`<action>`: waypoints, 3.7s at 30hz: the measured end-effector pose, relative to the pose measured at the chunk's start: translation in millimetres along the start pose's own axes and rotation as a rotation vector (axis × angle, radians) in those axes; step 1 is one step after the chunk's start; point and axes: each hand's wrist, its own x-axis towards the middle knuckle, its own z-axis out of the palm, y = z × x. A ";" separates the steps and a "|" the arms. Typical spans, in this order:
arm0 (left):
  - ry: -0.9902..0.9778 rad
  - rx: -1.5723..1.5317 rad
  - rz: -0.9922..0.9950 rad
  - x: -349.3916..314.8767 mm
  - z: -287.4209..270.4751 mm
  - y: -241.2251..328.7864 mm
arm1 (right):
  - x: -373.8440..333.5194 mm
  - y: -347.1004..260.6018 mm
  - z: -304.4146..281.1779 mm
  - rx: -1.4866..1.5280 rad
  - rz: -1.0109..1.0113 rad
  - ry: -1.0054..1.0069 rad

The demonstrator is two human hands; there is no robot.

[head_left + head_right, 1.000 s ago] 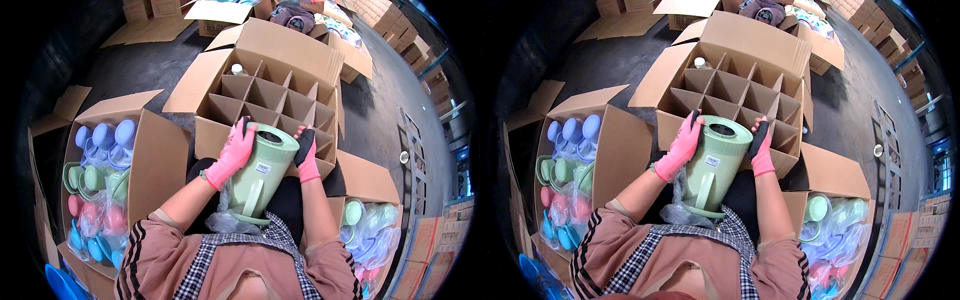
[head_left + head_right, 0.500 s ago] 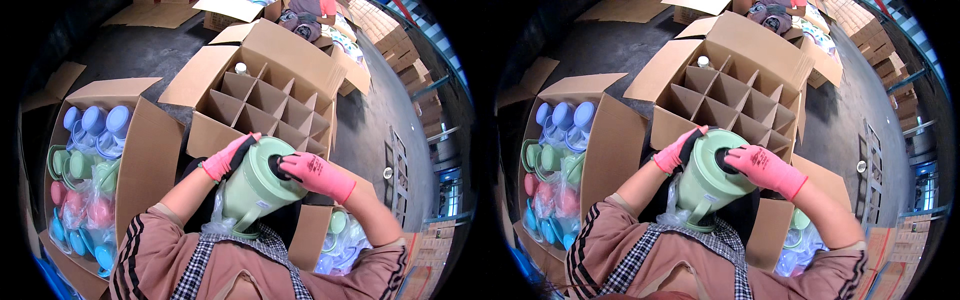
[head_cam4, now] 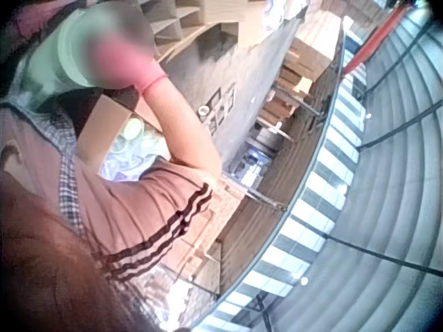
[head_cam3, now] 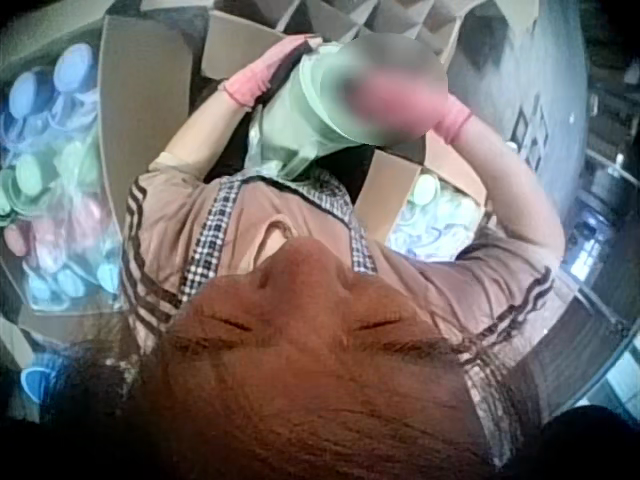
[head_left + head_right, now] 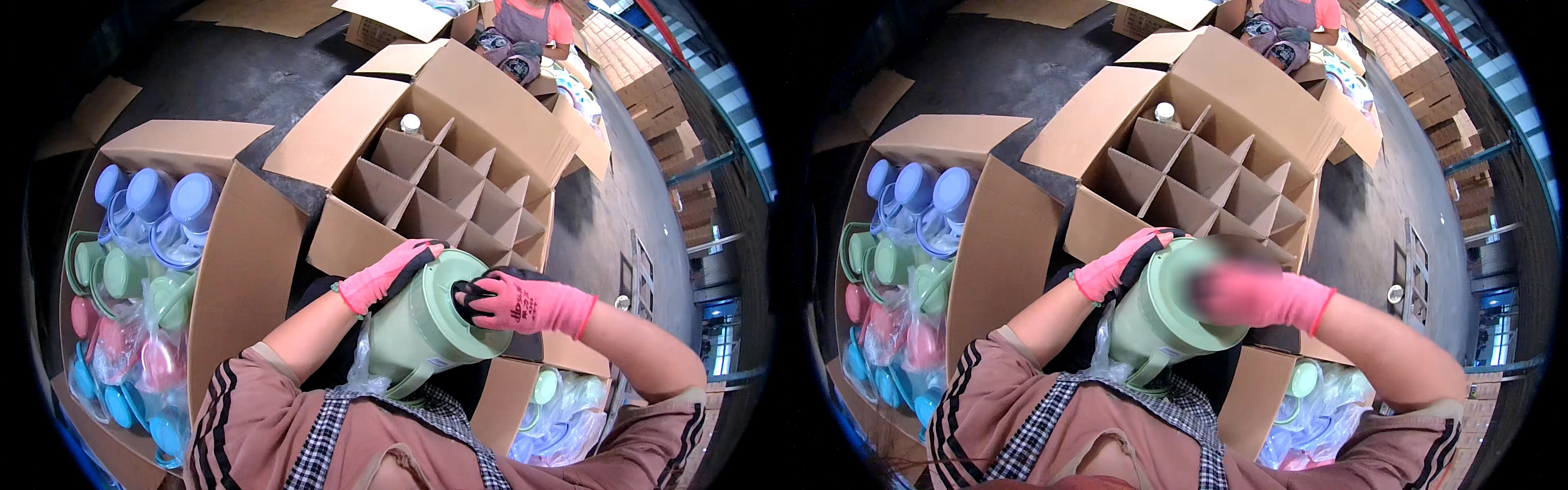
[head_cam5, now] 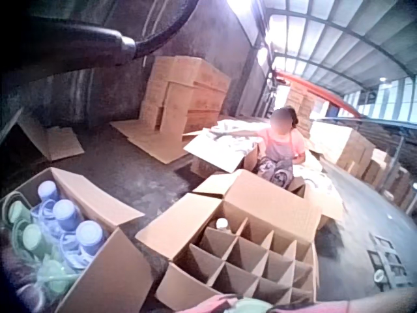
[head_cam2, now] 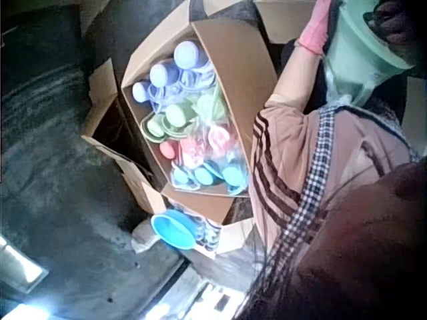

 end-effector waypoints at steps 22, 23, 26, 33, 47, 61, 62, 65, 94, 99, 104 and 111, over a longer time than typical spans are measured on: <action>-0.072 -0.674 -0.131 13.6 5.3 -22.9 | 81.9 -192.7 77.7 2.087 1.138 0.887; -0.105 -0.632 -0.074 15.9 -4.9 -38.5 | 95.2 -187.0 73.1 2.273 1.110 1.046; 0.229 -0.116 -0.054 -11.5 12.8 -27.4 | 109.6 -188.9 73.4 2.406 1.067 1.340; -0.394 1.829 -0.203 -166.3 49.4 -5.9 | 53.9 -224.6 71.8 2.081 1.198 1.741; 0.945 0.409 0.846 -133.1 -11.3 161.7 | 109.2 -222.6 67.1 1.945 1.159 1.579; 0.040 1.548 1.100 -149.0 100.5 104.3 | 17.8 -145.2 -19.5 1.994 0.253 1.745; -0.235 1.604 1.287 -141.3 105.7 103.5 | 20.9 -131.2 -30.7 2.051 0.092 1.728; -0.433 1.696 1.094 -138.5 105.9 91.5 | 19.4 -108.7 -55.0 1.796 0.661 1.561; 0.390 -0.069 0.510 -40.2 69.4 135.9 | 2.9 -74.0 15.6 0.939 0.960 2.244; 0.433 0.578 0.272 -48.2 112.4 90.1 | 28.2 -55.4 -1.0 1.627 0.876 1.783; 0.659 0.271 0.696 -39.0 88.4 107.2 | 9.0 -64.1 -4.7 2.000 0.294 2.337; 0.551 0.442 0.341 -36.2 85.3 108.4 | 15.7 -65.2 -3.1 1.713 0.847 2.035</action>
